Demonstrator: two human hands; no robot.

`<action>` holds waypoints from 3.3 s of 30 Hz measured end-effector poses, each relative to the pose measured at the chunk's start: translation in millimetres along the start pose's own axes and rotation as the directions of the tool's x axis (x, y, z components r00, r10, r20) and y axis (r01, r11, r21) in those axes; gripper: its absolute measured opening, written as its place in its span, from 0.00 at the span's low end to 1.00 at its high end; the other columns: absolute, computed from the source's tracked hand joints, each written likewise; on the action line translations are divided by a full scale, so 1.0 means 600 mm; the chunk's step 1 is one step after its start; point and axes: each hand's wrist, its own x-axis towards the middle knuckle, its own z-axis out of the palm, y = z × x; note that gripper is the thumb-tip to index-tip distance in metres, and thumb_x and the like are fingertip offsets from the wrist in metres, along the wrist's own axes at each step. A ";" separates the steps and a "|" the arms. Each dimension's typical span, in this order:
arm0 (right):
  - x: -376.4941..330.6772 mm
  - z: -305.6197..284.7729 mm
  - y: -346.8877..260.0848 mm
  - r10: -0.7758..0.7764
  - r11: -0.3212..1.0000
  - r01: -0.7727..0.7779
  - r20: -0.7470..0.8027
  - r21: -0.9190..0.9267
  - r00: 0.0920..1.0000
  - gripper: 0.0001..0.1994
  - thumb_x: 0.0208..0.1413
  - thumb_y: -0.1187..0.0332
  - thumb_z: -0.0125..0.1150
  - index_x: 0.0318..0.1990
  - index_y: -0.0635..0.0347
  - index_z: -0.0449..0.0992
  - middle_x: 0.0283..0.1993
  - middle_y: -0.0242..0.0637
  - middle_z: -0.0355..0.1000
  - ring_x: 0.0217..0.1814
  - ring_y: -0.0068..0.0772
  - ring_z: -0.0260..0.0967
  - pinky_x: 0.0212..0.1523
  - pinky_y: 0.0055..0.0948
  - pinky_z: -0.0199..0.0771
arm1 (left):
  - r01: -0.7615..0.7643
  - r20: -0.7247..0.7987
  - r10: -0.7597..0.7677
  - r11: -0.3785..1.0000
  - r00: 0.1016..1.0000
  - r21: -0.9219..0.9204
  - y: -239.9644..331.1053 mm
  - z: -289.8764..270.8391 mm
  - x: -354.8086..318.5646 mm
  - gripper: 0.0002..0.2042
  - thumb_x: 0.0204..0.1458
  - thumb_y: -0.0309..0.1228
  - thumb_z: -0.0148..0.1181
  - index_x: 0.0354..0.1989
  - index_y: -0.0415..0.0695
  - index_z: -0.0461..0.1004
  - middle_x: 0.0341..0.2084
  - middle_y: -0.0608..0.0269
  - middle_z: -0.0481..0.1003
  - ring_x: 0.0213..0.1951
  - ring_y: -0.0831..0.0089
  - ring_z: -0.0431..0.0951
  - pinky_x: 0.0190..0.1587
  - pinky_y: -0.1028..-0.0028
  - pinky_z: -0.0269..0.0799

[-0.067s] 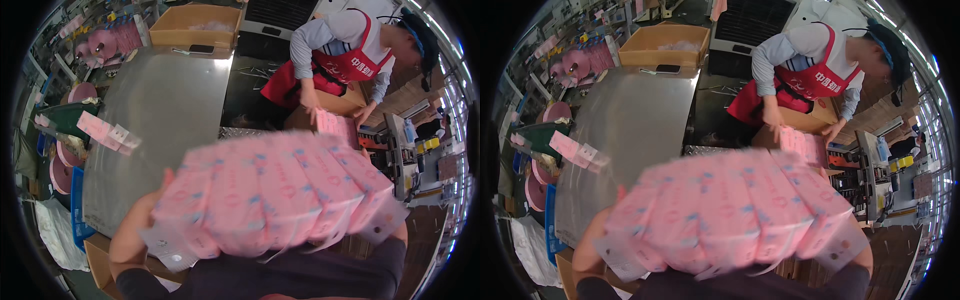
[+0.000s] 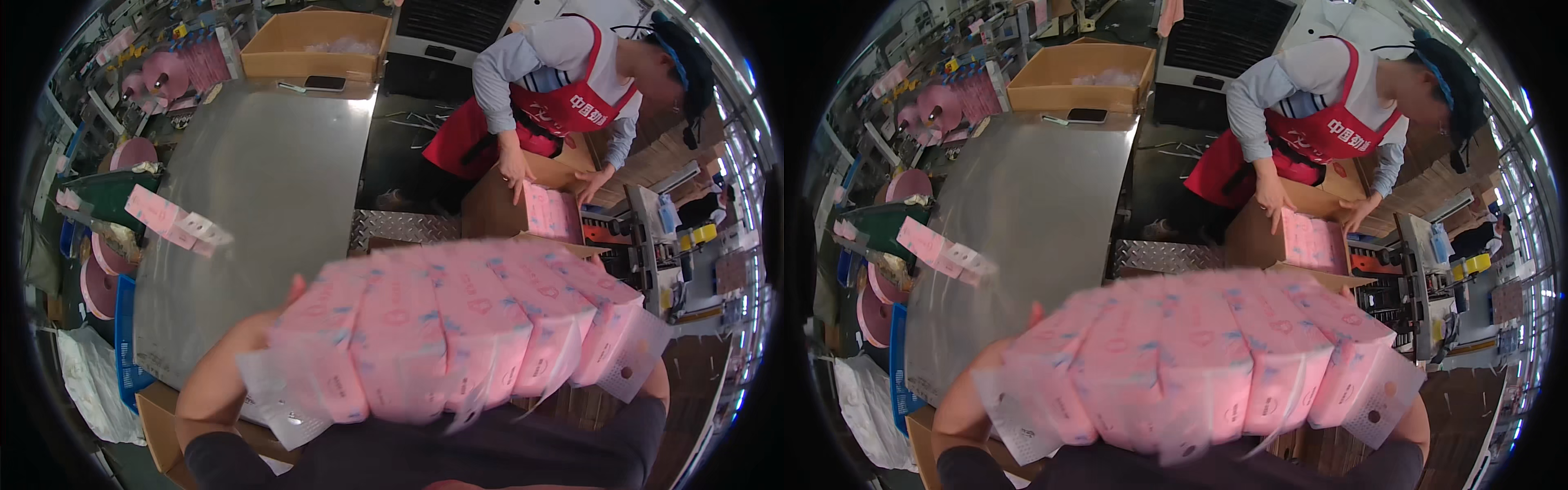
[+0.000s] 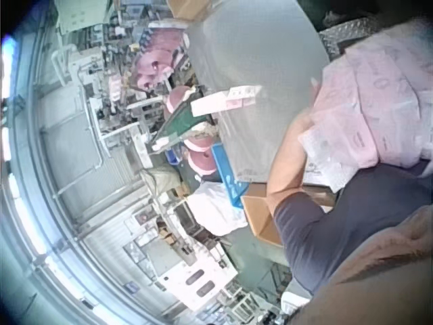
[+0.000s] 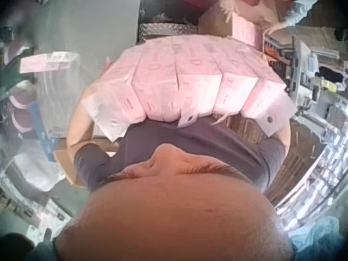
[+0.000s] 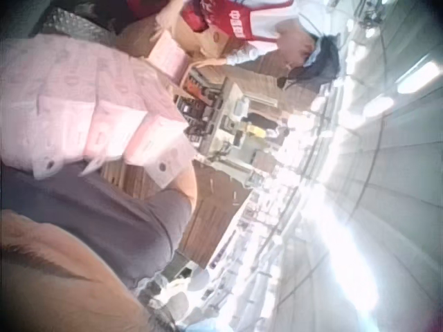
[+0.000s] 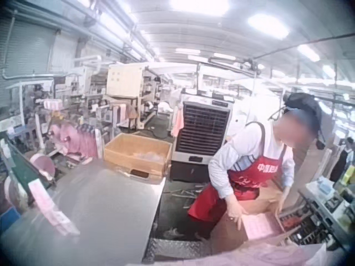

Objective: The person packs bundles of pink product into cardboard boxes, places the boxes on a conveyor belt, and feeds them into a taping machine while working alongside another person.

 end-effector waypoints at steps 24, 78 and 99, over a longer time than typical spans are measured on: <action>0.100 -0.013 0.412 0.115 -0.169 0.361 0.346 -0.917 0.931 0.39 0.53 0.34 0.55 0.71 0.31 0.56 0.80 0.38 0.33 0.80 0.61 0.23 0.64 0.85 0.32 | -0.145 -0.179 -0.360 -0.711 0.915 0.688 -0.307 -0.080 0.262 0.53 0.45 0.61 0.63 0.76 0.60 0.37 0.75 0.51 0.28 0.74 0.44 0.27 0.72 0.46 0.28; 0.367 0.757 0.118 -0.325 -0.428 0.431 0.580 -0.795 0.747 0.35 0.61 0.48 0.49 0.74 0.40 0.48 0.79 0.40 0.38 0.74 0.73 0.41 0.68 0.58 0.58 | 0.405 0.099 0.732 -0.477 0.674 0.780 0.167 -0.136 -0.106 0.26 0.53 0.52 0.58 0.54 0.48 0.75 0.67 0.53 0.57 0.69 0.32 0.49 0.61 0.39 0.61; 0.299 0.739 0.119 -0.285 -0.413 0.339 0.473 -0.845 0.833 0.33 0.62 0.41 0.44 0.73 0.35 0.52 0.80 0.34 0.37 0.81 0.53 0.29 0.66 0.79 0.36 | 0.167 -0.134 0.913 0.073 0.386 0.983 0.307 -0.173 -0.082 0.39 0.54 0.48 0.62 0.69 0.40 0.55 0.67 0.40 0.56 0.69 0.46 0.55 0.69 0.53 0.52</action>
